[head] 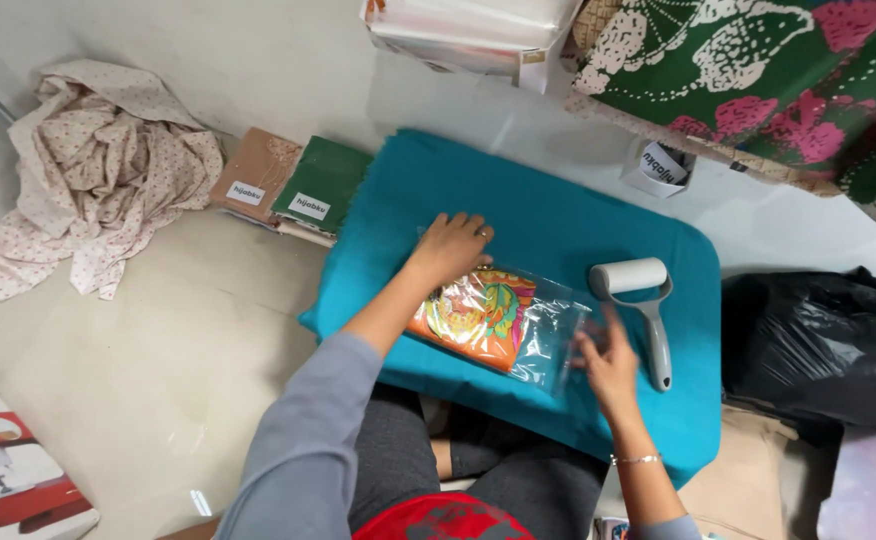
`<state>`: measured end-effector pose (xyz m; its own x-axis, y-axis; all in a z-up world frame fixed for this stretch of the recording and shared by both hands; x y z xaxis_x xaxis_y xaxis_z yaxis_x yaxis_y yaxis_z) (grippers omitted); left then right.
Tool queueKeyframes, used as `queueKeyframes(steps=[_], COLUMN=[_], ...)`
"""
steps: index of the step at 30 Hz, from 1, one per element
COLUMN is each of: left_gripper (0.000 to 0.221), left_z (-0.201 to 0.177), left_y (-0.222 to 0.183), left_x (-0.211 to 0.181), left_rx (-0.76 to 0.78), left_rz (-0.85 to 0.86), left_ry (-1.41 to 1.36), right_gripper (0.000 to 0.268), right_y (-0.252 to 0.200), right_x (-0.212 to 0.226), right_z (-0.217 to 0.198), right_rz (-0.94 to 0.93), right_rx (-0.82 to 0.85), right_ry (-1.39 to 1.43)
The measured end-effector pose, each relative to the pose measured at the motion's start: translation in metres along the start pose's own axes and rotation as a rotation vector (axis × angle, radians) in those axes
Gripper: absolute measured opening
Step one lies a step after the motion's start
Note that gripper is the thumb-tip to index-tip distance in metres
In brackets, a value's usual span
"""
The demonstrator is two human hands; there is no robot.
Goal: The person is cleaning fabric with a lint roller, folding it neatly, and placing it into clear plastic packaging bags.
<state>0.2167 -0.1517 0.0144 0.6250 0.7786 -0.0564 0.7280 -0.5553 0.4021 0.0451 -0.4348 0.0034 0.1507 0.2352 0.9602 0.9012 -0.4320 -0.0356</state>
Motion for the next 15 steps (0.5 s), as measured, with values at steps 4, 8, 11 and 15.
queueKeyframes(steps=[4, 8, 11, 15], left_gripper=[0.026, 0.036, 0.060, 0.073], left_z=[0.001, -0.010, -0.002, 0.004], left_y=[-0.045, -0.083, -0.096, -0.100], left_x=[-0.022, -0.040, -0.033, -0.023], left_rx=[-0.319, -0.401, -0.305, -0.300], left_rz=[-0.021, -0.086, -0.209, -0.329], left_ry=[0.031, 0.110, 0.094, 0.009], right_gripper=[0.063, 0.052, 0.057, 0.063], right_y=[-0.023, -0.029, -0.018, -0.013], right_x=[0.069, 0.074, 0.042, 0.025], right_z=[0.009, 0.082, 0.127, 0.142], right_rz=[-0.640, -0.924, -0.987, -0.949], right_rx=[-0.193, 0.076, 0.216, 0.202], right_ry=[-0.334, -0.394, -0.649, -0.924])
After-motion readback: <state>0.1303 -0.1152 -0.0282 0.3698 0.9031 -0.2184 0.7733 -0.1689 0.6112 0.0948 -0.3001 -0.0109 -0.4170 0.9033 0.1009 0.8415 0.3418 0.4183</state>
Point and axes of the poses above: each hand's wrist, its own y-axis towards the middle knuckle, its own z-axis out of the palm, x = y × z, the point moved 2 cm from there along y, towards the middle knuckle, and after that the axes turned 10 degrees about -x, right-handed, at the moved point
